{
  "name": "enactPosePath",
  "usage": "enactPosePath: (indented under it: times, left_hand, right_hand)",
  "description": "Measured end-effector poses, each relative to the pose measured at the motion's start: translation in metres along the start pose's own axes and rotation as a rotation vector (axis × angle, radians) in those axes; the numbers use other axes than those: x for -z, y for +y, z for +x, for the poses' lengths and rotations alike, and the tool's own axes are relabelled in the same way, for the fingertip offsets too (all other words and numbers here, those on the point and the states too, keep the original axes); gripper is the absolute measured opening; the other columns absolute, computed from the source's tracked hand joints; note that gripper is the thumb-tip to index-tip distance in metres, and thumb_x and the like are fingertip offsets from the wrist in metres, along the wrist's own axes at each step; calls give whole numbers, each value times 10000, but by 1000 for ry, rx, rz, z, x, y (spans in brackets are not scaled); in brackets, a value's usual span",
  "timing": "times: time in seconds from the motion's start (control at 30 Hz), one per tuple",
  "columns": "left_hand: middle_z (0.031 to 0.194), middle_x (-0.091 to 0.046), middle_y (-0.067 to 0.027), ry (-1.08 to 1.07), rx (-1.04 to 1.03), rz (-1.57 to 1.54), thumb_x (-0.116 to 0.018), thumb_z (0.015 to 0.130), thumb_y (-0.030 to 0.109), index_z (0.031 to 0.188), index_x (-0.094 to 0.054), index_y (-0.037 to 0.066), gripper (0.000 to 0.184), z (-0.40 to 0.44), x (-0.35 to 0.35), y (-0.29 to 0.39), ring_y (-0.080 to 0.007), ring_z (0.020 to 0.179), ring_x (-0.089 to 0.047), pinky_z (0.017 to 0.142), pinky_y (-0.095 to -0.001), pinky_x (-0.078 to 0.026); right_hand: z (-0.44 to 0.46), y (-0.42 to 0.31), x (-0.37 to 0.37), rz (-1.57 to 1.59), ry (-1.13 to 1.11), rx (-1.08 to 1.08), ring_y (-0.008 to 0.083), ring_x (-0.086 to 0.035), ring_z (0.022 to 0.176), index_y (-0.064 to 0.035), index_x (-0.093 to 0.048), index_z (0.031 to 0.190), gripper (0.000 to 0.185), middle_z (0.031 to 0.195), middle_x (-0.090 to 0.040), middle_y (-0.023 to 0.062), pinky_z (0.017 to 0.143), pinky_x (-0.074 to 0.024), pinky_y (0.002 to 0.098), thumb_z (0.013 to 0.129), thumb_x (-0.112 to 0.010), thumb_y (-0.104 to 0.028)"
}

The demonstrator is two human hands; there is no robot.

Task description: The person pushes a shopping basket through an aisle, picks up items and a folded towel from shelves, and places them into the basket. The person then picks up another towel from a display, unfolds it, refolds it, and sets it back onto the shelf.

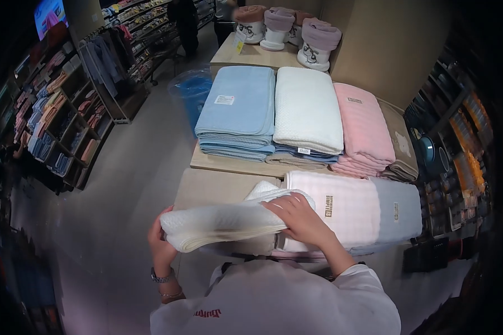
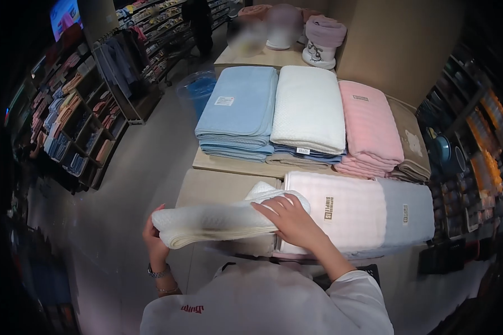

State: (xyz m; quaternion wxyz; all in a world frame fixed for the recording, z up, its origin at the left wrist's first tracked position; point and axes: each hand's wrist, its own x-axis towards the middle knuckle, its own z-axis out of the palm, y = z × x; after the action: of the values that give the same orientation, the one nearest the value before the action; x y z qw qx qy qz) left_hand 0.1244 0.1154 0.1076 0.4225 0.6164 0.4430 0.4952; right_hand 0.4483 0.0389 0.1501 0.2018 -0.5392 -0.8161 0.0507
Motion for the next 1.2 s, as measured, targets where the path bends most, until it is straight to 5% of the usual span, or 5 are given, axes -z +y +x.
enactPosePath:
  times: [0.47, 0.63, 0.83, 0.9, 1.2]
  left_hand:
    - [1135, -571, -184, 233, -937, 108, -817, 612, 101, 1189, -468, -56, 693, 105, -91, 173, -246, 986, -595, 863, -333, -475]
    - [990, -615, -72, 218, -1506, 300, -558, 760, 73, 1112, -586, 117, 356, 152, -206, 202, -249, 886, -591, 735, -336, -451]
    - [1251, -465, -141, -218, -1259, 569, -516, 779, 111, 1239, -490, 119, 460, 145, -370, 59, -292, 1162, -437, 956, -400, -360]
    - [1288, -431, -155, -316, -1187, 676, -542, 783, 150, 1271, -450, 93, 500, 129, -382, 32, -301, 1213, -392, 1007, -424, -312]
    - [1246, -458, -177, -197, -828, 263, -571, 809, 107, 1158, -531, 34, 359, 176, -327, 61, -307, 1189, -410, 998, -453, -305]
  right_hand:
    - [123, 95, 193, -535, 838, 127, 262, -441, 1065, -244, -660, 947, 439, 1089, -518, 37, 902, -311, 408, 580, -687, -4]
    - [162, 183, 229, -475, 1159, 3, 262, -427, 1056, -233, -641, 996, 332, 1106, -462, 65, 914, -330, 358, 710, -613, -68]
    - [130, 354, 146, 595, 825, -213, 205, -473, 1057, -105, -565, 1104, 272, 1157, -489, 109, 935, -356, 277, 846, -484, -76]
    - [91, 400, 99, 257, 457, -391, 203, -499, 1064, -108, -464, 1289, 420, 1183, -533, 113, 927, -384, 292, 871, -460, -61]
    - [91, 339, 123, 1223, 575, -772, 249, -433, 1179, -113, -342, 1361, 634, 1305, -436, 168, 967, -354, 329, 812, -629, -251]
